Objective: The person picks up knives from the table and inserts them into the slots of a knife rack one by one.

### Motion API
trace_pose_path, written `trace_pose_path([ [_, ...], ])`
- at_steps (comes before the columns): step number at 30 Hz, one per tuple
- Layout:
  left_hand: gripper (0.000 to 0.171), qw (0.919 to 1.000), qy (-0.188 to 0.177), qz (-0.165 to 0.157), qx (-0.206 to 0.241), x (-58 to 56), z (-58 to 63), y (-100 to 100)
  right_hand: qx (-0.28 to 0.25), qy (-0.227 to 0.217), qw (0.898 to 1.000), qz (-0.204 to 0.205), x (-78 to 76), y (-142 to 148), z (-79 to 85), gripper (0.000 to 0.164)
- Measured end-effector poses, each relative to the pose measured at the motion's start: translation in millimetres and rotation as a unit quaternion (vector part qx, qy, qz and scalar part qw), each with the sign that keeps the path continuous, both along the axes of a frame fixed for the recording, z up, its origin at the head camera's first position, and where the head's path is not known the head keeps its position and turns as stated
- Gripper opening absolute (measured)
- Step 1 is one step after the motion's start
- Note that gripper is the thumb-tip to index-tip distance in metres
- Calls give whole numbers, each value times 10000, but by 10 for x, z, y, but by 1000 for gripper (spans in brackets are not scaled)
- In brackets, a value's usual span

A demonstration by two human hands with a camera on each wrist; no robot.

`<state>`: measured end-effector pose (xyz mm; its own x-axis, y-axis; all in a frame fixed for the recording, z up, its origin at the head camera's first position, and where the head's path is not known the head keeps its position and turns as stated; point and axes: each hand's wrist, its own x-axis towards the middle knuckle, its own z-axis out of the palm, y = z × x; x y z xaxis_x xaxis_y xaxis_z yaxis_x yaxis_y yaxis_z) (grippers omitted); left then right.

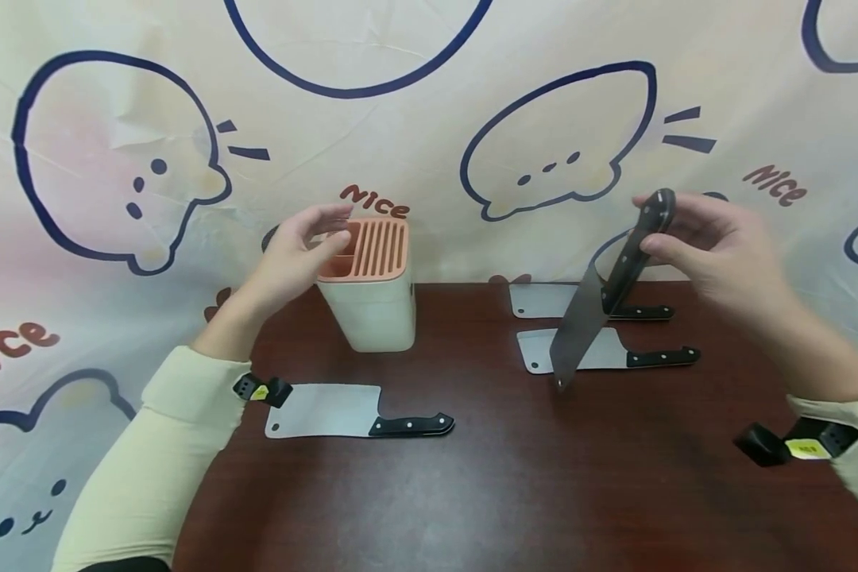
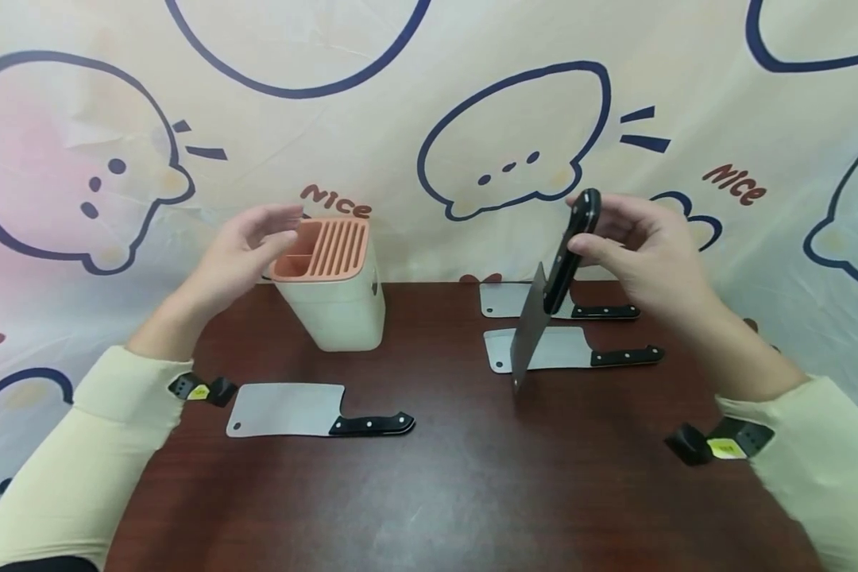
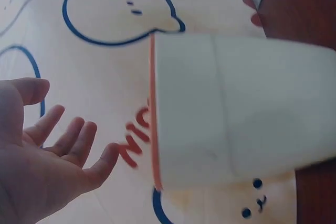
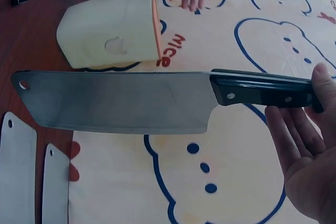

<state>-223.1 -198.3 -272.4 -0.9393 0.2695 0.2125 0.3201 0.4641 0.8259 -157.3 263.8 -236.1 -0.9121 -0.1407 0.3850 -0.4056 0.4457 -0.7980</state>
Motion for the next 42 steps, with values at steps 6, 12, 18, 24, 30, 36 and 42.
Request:
trace_pose_path([
  [6, 45, 9985, 211, -500, 62, 48, 75, 252, 66, -102, 9999, 48, -58, -224, 44, 42],
  [12, 43, 9936, 305, -1045, 285, 96, 134, 552, 86, -66, 9998, 172, -95, -407, 90, 42],
  [18, 44, 9873, 343, -1520, 301, 169, 158, 846, 249, 44, 9995, 178, -113, -584, 144, 38],
  [24, 44, 9817, 179, -1862, 359, 216, 131, 1120, 96, 39, 9993, 353, -146, -739, 153, 39],
  [30, 48, 9754, 41, -2127, 577, 246, 75, 1312, 169, -36, 9992, 374, -149, -851, 161, 41],
  [36, 46, 9698, 7, -2320, 749, 254, -16, 1433, -32, -9, 9985, 543, -157, -914, 121, 39],
  [42, 39, 9686, 76, -2266, 1023, 276, -59, 1516, -45, 65, 9982, 589, -169, -960, 83, 41],
])
